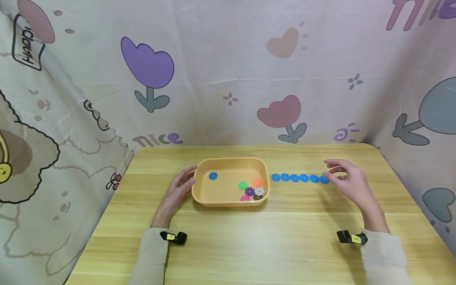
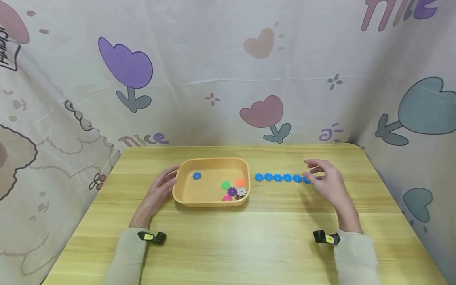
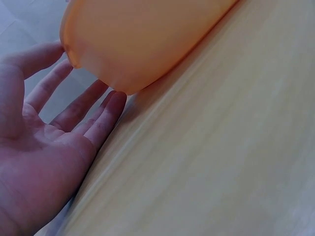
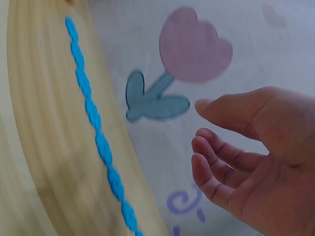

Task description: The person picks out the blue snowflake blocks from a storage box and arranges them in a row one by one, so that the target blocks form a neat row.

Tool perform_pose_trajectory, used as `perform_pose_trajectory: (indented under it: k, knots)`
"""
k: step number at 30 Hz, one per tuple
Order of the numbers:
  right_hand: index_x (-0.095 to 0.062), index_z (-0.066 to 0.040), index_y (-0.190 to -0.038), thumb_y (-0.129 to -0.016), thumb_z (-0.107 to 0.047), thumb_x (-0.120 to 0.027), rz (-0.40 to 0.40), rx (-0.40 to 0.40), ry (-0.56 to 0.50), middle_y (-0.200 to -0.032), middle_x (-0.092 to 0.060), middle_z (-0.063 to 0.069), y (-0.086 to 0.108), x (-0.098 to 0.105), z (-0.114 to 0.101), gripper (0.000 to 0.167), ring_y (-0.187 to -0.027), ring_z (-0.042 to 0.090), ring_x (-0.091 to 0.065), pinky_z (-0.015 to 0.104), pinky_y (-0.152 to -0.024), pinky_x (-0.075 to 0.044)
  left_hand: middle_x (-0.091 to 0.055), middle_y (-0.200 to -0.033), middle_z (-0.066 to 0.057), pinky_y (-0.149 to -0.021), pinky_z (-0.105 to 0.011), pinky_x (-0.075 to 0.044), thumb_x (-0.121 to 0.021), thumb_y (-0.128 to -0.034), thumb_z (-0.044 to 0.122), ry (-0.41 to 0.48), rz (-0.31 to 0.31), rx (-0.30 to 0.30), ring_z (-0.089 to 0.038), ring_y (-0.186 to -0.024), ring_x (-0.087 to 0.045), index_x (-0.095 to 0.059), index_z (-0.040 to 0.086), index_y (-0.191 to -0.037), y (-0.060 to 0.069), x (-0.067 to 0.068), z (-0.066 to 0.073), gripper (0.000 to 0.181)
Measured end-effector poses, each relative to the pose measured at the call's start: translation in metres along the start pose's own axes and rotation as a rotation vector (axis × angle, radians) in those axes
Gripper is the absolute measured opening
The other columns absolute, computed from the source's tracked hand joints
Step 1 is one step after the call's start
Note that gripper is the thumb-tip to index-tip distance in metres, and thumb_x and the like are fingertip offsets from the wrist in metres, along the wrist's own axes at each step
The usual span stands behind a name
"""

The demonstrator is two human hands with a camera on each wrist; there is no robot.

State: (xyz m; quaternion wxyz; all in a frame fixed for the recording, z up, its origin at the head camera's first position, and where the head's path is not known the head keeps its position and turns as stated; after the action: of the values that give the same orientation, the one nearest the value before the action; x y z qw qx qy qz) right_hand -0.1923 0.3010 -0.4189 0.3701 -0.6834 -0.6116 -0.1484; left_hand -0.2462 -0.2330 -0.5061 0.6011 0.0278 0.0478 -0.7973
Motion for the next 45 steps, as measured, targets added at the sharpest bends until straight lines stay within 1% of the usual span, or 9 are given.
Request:
perform_pose_trajectory:
  k: [5, 10, 15, 18, 25, 29, 34, 40, 45]
  knots:
    - [-0.066, 0.000, -0.129, -0.091, -0.001, -0.076, -0.026, 0.055, -0.034, -0.116, -0.067, 0.020, -0.002, -0.019, -0.020, 0.040, -0.099, 0.032, -0.065, 0.003, -0.075, -0.047, -0.044, -0.155, -0.020, -0.104, -0.034, -0.051, -0.055, -0.1064, 0.013, -0.004, -0.001, -0.006, -0.029, -0.135, -0.051, -0.045, 0.010, -0.153, 0.001, 0.002, -0.002, 0.048]
    - [-0.067, -0.001, -0.128, -0.093, -0.003, -0.075, -0.056, 0.108, -0.075, -0.116, -0.068, 0.016, -0.005, -0.040, -0.035, 0.036, -0.098, 0.026, -0.066, 0.009, -0.076, -0.052, -0.042, -0.155, -0.023, -0.103, -0.033, -0.052, -0.054, -0.1070, 0.012, -0.011, 0.002, -0.011, -0.028, -0.134, -0.051, -0.043, 0.008, -0.154, 0.002, 0.004, -0.003, 0.049]
    - [-0.069, -0.007, -0.125, -0.094, -0.005, -0.074, -0.064, 0.119, -0.147, -0.114, -0.069, 0.007, -0.005, -0.059, -0.048, 0.032, -0.096, 0.017, -0.065, 0.017, -0.077, -0.056, -0.042, -0.155, -0.023, -0.104, -0.033, -0.051, -0.054, -0.1069, 0.013, -0.010, -0.008, -0.014, -0.028, -0.135, -0.051, -0.044, 0.009, -0.154, 0.000, 0.001, -0.002, 0.049]
    - [-0.070, -0.009, -0.124, -0.094, -0.006, -0.075, -0.075, 0.122, -0.207, -0.113, -0.069, 0.004, -0.005, -0.070, -0.060, 0.031, -0.095, 0.015, -0.065, 0.022, -0.078, -0.058, -0.041, -0.155, -0.025, -0.104, -0.033, -0.051, -0.054, -0.1072, 0.012, -0.012, -0.020, -0.021, -0.029, -0.136, -0.050, -0.042, 0.007, -0.155, -0.002, 0.000, -0.002, 0.049]
    - [-0.069, -0.004, -0.124, -0.092, -0.001, -0.075, -0.150, 0.144, -0.320, -0.115, -0.070, 0.008, -0.009, -0.101, -0.092, 0.033, -0.096, 0.020, -0.066, 0.030, -0.083, -0.060, -0.041, -0.155, -0.025, -0.103, -0.032, -0.052, -0.053, -0.1070, 0.010, 0.001, -0.017, -0.023, -0.028, -0.134, -0.051, -0.042, 0.006, -0.154, -0.002, 0.000, -0.001, 0.049]
    - [-0.069, -0.007, -0.124, -0.091, 0.000, -0.075, -0.190, 0.164, -0.356, -0.112, -0.070, 0.006, -0.014, -0.119, -0.110, 0.034, -0.096, 0.022, -0.067, 0.034, -0.082, -0.061, -0.041, -0.155, -0.025, -0.102, -0.032, -0.052, -0.053, -0.1070, 0.010, -0.005, -0.018, -0.021, -0.028, -0.134, -0.051, -0.041, 0.006, -0.155, -0.002, 0.000, -0.001, 0.049]
    - [-0.068, -0.009, -0.128, -0.093, -0.004, -0.074, -0.239, 0.187, -0.384, -0.111, -0.068, 0.004, -0.021, -0.141, -0.126, 0.036, -0.098, 0.024, -0.067, 0.036, -0.083, -0.061, -0.041, -0.155, -0.024, -0.102, -0.032, -0.052, -0.053, -0.1071, 0.011, -0.014, -0.016, -0.016, -0.027, -0.134, -0.051, -0.042, 0.007, -0.155, -0.002, 0.000, -0.001, 0.049]
    - [-0.065, -0.005, -0.131, -0.095, -0.006, -0.073, -0.273, 0.208, -0.384, -0.117, -0.067, 0.009, -0.031, -0.166, -0.136, 0.037, -0.104, 0.035, -0.065, 0.042, -0.086, -0.060, -0.040, -0.156, -0.023, -0.103, -0.032, -0.052, -0.054, -0.1071, 0.012, -0.014, -0.015, -0.011, -0.026, -0.134, -0.051, -0.042, 0.008, -0.155, -0.002, 0.001, -0.002, 0.049]
    - [-0.066, -0.001, -0.128, -0.095, -0.006, -0.073, -0.286, 0.219, -0.371, -0.116, -0.067, 0.013, -0.040, -0.185, -0.146, 0.035, -0.103, 0.035, -0.066, 0.043, -0.084, -0.060, -0.039, -0.156, -0.025, -0.104, -0.031, -0.051, -0.053, -0.1076, 0.012, -0.024, -0.023, -0.020, -0.026, -0.135, -0.050, -0.040, 0.007, -0.156, -0.002, 0.002, -0.002, 0.050]
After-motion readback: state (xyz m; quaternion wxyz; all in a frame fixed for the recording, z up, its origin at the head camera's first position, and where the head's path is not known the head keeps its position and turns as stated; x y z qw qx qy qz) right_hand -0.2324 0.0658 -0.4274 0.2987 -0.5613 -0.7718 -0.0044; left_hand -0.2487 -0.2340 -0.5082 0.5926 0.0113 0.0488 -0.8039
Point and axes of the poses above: each hand's wrist, its own y-axis away from the middle knuckle, its own x-axis out of the back of the hand, z = x × y, the point moved 4 cm from there along -y, towards the middle knuckle
